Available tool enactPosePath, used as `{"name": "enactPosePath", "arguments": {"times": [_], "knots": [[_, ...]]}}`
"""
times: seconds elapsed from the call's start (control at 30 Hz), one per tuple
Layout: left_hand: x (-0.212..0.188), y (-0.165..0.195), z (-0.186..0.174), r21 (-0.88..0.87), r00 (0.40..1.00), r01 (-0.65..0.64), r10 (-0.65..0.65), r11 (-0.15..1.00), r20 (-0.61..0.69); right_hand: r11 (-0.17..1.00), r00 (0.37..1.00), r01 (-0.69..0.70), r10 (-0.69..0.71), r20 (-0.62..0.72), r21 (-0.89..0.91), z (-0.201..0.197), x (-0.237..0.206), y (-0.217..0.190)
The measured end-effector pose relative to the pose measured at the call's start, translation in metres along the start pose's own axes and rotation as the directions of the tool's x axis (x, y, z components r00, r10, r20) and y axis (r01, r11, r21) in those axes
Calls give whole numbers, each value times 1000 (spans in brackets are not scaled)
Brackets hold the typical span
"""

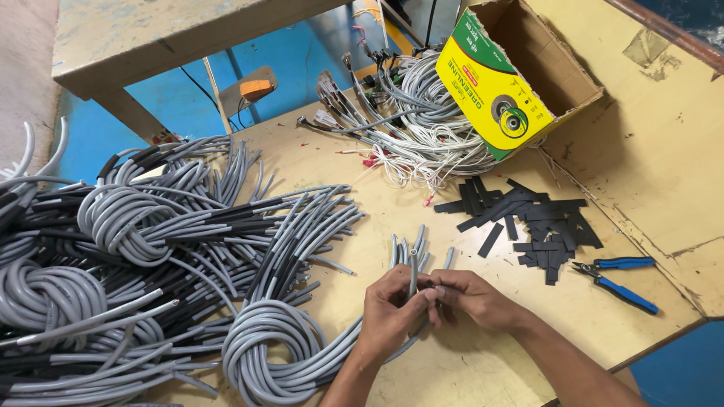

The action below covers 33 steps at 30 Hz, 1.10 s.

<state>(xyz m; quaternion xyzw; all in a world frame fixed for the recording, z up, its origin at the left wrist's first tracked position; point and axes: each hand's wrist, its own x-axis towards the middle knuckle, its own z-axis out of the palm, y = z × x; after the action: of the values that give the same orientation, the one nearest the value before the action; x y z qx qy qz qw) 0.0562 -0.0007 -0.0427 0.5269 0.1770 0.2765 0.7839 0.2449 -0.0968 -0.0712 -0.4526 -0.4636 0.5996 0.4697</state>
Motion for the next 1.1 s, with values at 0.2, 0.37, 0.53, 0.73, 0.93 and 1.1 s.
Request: {"name": "enactPosePath", "arguments": {"times": [0.2,0.37,0.53,0.73,0.93,1.1], "knots": [[-1,1,2,168,996,-4,18,986,-83,996,996,64,-60,-67,60,0,0,3],[0,8,8,285,992,-67,93,956,-81,956,952,170,-221,-210,-238,8,3,-12],[0,15,10,378,975,-144,197,915,-103,727,792,256,-536,-293,-637,19,1,-24],[0,15,11,393,988,-18,77,919,-135,471,581,336,-785,-214,-816,26,2,-21],[0,15,8,402,987,-91,136,911,-83,399,566,329,-809,-160,-856,25,1,-22],[-1,12,7,391,988,-94,134,915,-77,400,572,320,-804,-162,-859,25,1,-21]]}}
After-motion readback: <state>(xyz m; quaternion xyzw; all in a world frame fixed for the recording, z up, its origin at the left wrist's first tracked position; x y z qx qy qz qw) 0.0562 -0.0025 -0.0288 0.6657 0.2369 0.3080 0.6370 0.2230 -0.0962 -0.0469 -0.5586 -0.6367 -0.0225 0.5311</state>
